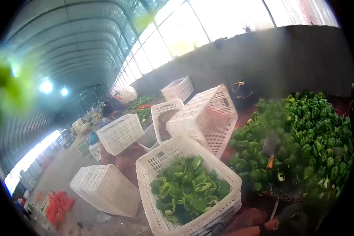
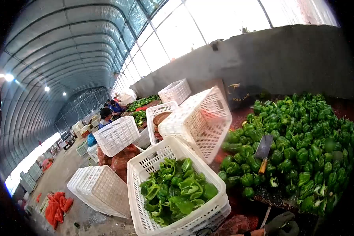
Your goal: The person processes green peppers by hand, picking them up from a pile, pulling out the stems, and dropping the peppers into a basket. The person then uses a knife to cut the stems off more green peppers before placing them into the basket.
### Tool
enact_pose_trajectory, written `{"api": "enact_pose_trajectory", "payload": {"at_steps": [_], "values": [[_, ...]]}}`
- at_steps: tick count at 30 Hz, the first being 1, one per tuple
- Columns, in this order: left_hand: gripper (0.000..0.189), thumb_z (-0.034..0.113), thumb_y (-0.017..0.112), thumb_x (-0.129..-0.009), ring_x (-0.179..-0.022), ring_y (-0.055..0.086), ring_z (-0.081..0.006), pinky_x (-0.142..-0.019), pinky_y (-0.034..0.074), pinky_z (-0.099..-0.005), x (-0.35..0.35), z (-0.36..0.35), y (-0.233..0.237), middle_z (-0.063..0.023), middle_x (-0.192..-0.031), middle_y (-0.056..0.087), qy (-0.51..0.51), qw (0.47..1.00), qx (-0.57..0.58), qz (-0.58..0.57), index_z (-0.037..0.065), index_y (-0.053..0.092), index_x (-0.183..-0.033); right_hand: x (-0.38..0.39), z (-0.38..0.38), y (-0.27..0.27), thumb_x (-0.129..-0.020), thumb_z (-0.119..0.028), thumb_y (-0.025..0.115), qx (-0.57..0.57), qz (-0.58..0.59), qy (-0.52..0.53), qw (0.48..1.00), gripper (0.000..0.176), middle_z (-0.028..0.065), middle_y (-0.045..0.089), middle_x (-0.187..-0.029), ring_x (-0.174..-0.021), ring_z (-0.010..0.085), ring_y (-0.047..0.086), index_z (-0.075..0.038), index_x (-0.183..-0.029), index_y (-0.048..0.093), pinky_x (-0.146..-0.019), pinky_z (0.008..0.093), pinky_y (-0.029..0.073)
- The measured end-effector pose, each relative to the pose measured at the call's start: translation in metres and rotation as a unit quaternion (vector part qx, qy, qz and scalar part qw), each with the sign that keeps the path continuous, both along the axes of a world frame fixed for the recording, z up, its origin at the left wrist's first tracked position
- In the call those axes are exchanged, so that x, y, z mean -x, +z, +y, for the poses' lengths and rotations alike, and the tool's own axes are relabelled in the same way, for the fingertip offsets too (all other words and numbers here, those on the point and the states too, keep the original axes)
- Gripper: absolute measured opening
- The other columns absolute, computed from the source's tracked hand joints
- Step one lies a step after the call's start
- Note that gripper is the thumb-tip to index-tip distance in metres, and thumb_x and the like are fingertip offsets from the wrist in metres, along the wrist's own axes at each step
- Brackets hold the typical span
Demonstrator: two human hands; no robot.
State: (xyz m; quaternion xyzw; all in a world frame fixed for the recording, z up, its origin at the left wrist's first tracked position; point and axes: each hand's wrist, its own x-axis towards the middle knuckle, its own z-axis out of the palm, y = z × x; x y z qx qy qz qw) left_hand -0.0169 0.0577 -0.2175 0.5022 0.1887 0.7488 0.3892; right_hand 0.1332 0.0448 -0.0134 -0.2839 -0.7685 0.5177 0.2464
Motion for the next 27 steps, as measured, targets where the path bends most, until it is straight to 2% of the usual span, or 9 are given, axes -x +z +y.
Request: {"api": "enact_pose_trajectory", "payload": {"at_steps": [5,7,11,13,16,19,20,24,27], "values": [[0.040,0.031,0.053,-0.103,-0.119,0.055,-0.0245,-0.098,0.049,-0.0419,-0.005,-0.002,-0.037,-0.0122,-0.130,0.053,-0.028,0.958,0.284,-0.025,0.005,0.056,-0.133,0.013,-0.006,-0.026,-0.085,-0.025,0.074,-0.159,-0.010,-0.026,0.987,0.029,0.0135,0.067,-0.094,-0.083,0.0299,0.064,-0.003,-0.103,0.067,-0.077,0.0394,0.052],[0.041,0.034,0.053,-0.102,-0.114,0.057,-0.0237,-0.097,0.050,-0.0413,0.012,-0.011,0.008,-0.0114,-0.126,0.056,-0.095,0.941,0.319,-0.065,0.004,0.058,-0.130,0.014,0.004,-0.038,-0.084,-0.025,0.074,-0.217,-0.022,-0.003,0.976,0.029,0.0153,0.066,-0.093,-0.085,0.0349,0.064,-0.003,-0.102,0.066,-0.078,0.0400,0.052],[0.041,0.033,0.051,-0.103,-0.114,0.058,-0.0235,-0.096,0.051,-0.0410,0.018,-0.038,0.112,-0.0125,-0.125,0.056,-0.068,0.969,0.229,-0.059,0.003,0.057,-0.129,0.027,-0.015,-0.033,-0.075,-0.027,0.082,-0.076,0.014,-0.082,0.994,0.040,0.0163,0.070,-0.098,-0.089,0.0268,0.067,0.000,-0.101,0.069,-0.080,0.0412,0.054],[0.041,0.033,0.050,-0.103,-0.114,0.058,-0.0238,-0.095,0.052,-0.0410,0.008,-0.068,0.139,-0.0133,-0.126,0.056,-0.037,0.962,0.270,-0.015,0.002,0.056,-0.130,0.042,-0.052,0.055,-0.076,-0.029,0.081,0.026,0.023,-0.149,0.988,0.039,0.0151,0.069,-0.098,-0.093,0.0281,0.067,0.000,-0.101,0.069,-0.082,0.0421,0.054],[0.042,0.032,0.048,-0.103,-0.114,0.058,-0.0242,-0.095,0.053,-0.0410,0.020,-0.090,0.179,-0.0144,-0.126,0.056,0.003,0.944,0.318,0.090,0.002,0.054,-0.132,0.012,-0.017,0.015,-0.084,-0.035,0.072,-0.007,0.020,0.032,0.999,0.039,0.0160,0.067,-0.107,-0.099,0.0314,0.063,-0.005,-0.110,0.069,-0.087,0.0444,0.049],[0.043,0.031,0.047,-0.103,-0.114,0.059,-0.0245,-0.094,0.054,-0.0409,0.024,-0.068,0.198,-0.0156,-0.127,0.056,0.034,0.937,0.291,0.191,0.001,0.053,-0.133,0.012,-0.011,-0.018,-0.086,-0.033,0.070,-0.050,0.041,0.021,0.998,0.038,0.0160,0.059,-0.120,-0.115,0.0340,0.055,-0.009,-0.116,0.065,-0.099,0.0456,0.044],[0.043,0.030,0.046,-0.103,-0.114,0.059,-0.0247,-0.094,0.054,-0.0409,0.017,-0.064,0.199,-0.0160,-0.127,0.057,0.017,0.938,0.292,0.185,0.001,0.052,-0.134,0.016,-0.010,-0.042,-0.088,-0.034,0.068,-0.144,0.079,-0.010,0.986,0.040,0.0154,0.058,-0.118,-0.114,0.0349,0.055,-0.007,-0.117,0.064,-0.100,0.0460,0.043],[0.052,0.038,0.047,-0.101,-0.126,0.052,-0.0272,-0.102,0.048,-0.0461,0.007,-0.051,0.204,-0.0144,-0.134,0.052,-0.115,0.920,0.375,-0.014,0.006,0.045,-0.142,0.010,-0.010,-0.033,-0.090,-0.032,0.067,-0.079,0.103,-0.103,0.986,0.039,0.0139,0.058,-0.111,-0.110,0.0306,0.057,-0.006,-0.118,0.061,-0.094,0.0408,0.046],[0.037,0.032,0.051,-0.099,-0.107,0.058,-0.0223,-0.089,0.051,-0.0398,-0.023,-0.055,0.229,-0.0117,-0.116,0.059,-0.032,0.926,0.374,-0.036,0.002,0.056,-0.121,-0.002,-0.009,-0.020,-0.089,-0.031,0.069,-0.057,0.103,-0.088,0.989,0.040,0.0132,0.060,-0.106,-0.104,0.0289,0.059,-0.004,-0.118,0.060,-0.090,0.0383,0.047]]}}
